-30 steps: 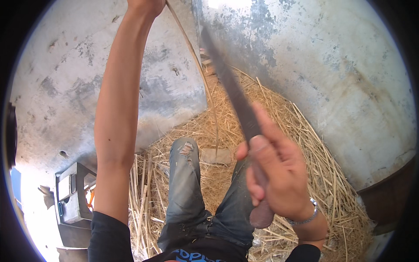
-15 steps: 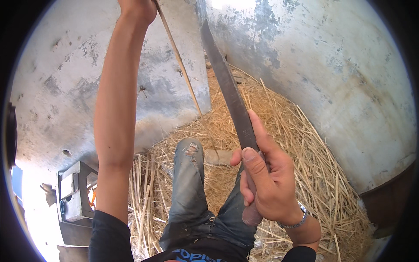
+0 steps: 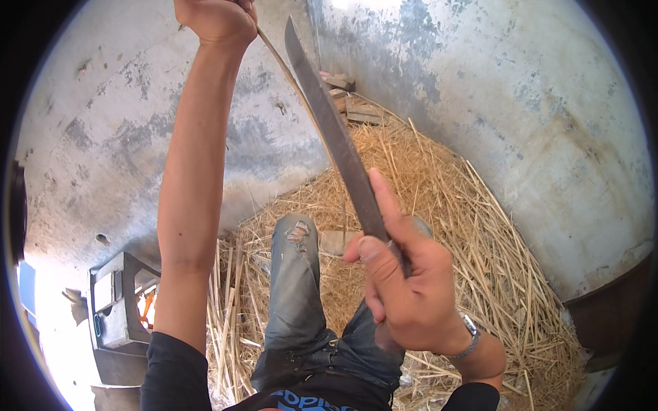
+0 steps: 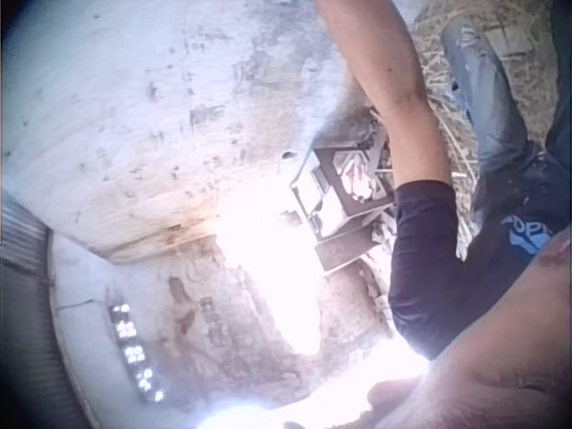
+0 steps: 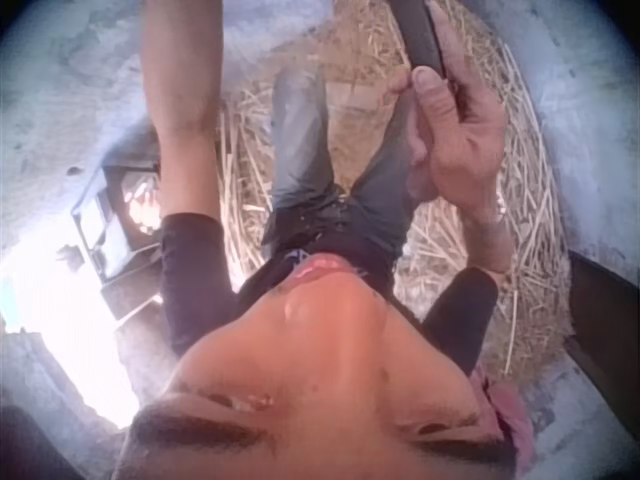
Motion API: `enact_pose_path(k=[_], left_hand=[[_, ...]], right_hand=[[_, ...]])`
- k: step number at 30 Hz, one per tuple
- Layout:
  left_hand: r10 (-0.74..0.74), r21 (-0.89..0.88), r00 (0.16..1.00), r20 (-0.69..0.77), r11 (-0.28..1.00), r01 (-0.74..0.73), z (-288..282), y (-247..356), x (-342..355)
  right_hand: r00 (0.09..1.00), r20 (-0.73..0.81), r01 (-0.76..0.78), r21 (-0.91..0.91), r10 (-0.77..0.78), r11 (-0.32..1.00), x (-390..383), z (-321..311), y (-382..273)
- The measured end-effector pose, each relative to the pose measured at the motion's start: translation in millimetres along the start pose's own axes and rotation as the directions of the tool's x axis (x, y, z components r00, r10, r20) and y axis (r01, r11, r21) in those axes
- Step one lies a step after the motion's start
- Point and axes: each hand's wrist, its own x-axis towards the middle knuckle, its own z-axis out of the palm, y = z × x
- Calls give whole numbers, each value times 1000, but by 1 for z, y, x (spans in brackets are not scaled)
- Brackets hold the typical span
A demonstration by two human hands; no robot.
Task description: The person shaves a long thin wooden rod using a large knife and then switches to a smaller knife to continue refining the wood while sitting on a straw-covered floor.
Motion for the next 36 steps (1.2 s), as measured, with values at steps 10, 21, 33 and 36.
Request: enact_pose_path(k=[10,21,33,36], left_hand=[[4,27,998,68,1000,-6,-5,-14,1],[-405,-450,901,157,782,431,5,-12,1],[-53,15,978,200,999,51,16,-18,0],[-454,-396,875,170,781,482,21,5,-3]], right_hand=[[995,29,-98,1,98,995,-1,-10,-10],[978,1,-206,71,206,976,-3,-18,-13],[975,-121,-182,38,186,982,0,-28,-37],[888,-387,300,74,-250,951,2,-14,-35]])
